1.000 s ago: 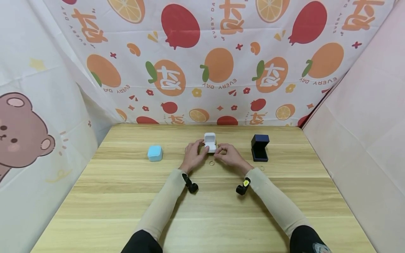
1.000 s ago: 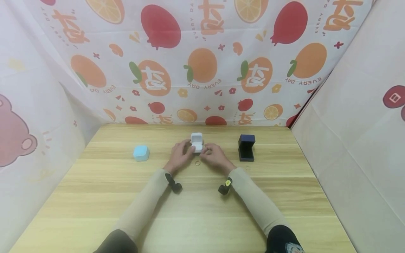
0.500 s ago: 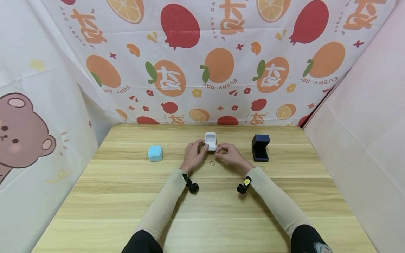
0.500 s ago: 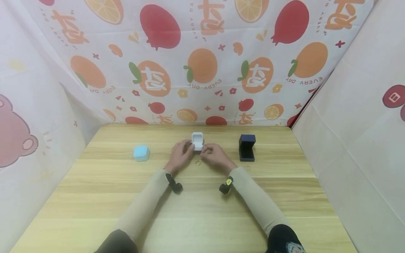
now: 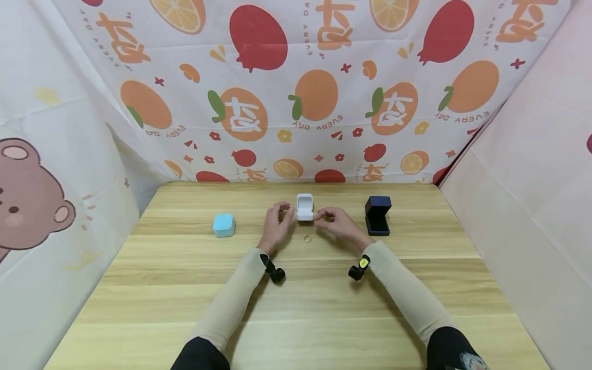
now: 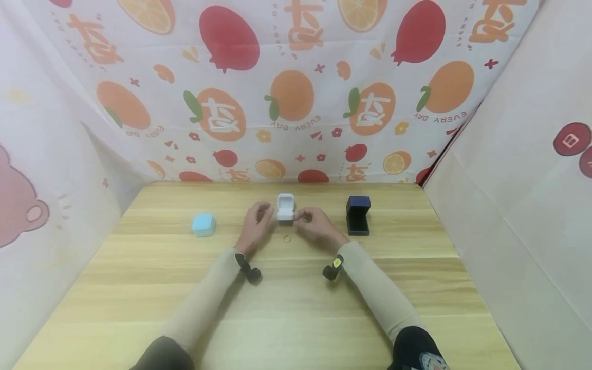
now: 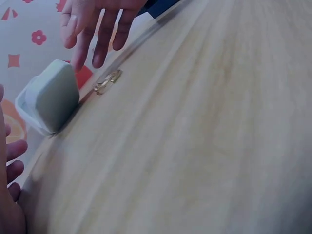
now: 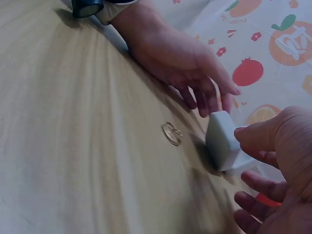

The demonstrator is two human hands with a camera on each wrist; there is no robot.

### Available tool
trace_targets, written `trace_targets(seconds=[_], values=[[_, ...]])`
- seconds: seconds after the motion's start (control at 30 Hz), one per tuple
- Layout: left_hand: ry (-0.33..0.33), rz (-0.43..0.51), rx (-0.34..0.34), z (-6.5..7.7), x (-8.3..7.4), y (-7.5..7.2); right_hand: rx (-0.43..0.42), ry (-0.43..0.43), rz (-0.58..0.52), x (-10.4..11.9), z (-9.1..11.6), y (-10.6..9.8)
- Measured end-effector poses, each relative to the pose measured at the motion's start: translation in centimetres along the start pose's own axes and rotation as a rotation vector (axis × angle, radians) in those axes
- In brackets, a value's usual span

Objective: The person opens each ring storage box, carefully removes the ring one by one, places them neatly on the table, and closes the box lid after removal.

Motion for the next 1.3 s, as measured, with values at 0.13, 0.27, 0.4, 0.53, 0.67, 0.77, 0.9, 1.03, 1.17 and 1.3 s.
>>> trace_targets(seconds=[0.13, 0.27, 0.4, 0.53, 0.67, 0.77, 0.9, 1.03, 1.17, 1.3], values=[[-0.011, -0.011, 0.016, -0.1, 0.0, -0.8, -0.001, -0.017, -0.012, 0.5, 0.0, -1.0], [0.021, -0.022, 0.005, -0.5, -0.7, -2.1, -0.015, -0.015, 0.003, 0.8, -0.2, -2.1], [0.055, -0.073, 0.026, -0.9, -1.6, -3.1, -0.015, -0.004, 0.009, 1.2, -0.7, -2.9], [0.059, -0.134, 0.052, -0.8, -2.0, -4.2, -0.017, 0.009, 0.013, 1.9, -1.1, -3.4], [0.065, -0.180, 0.047, -0.9, -2.0, -5.6, -0.019, 0.005, 0.017, 2.6, -1.6, -3.6], [0.067, -0.214, 0.045, -1.0, -2.1, -6.7, -0.020, -0.013, 0.006, 3.3, -2.0, -3.6], [0.072, -0.244, 0.053, -1.1, -2.7, -8.5, -0.030, -0.042, 0.004, 4.2, -2.6, -3.6], [0.082, -0.265, 0.055, -1.2, -2.8, -10.5, -0.035, -0.065, 0.017, 5.0, -3.1, -3.4], [0.065, -0.277, 0.043, -1.0, -2.3, -12.5, -0.024, -0.096, 0.016, 5.9, -3.6, -2.8], [0.063, -0.285, 0.019, -0.6, -1.8, -14.1, -0.015, -0.123, 0.019, 6.8, -4.0, -2.1]])
Point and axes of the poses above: each hand's wrist, its own z-axis away from the middle knuckle, its own y-axis out of the palm, x = y × z, the point moved 8 cm from there along -z, towards the middle knuckle, and after that the axes turned 2 degrees about x, right-handed, at the moved point
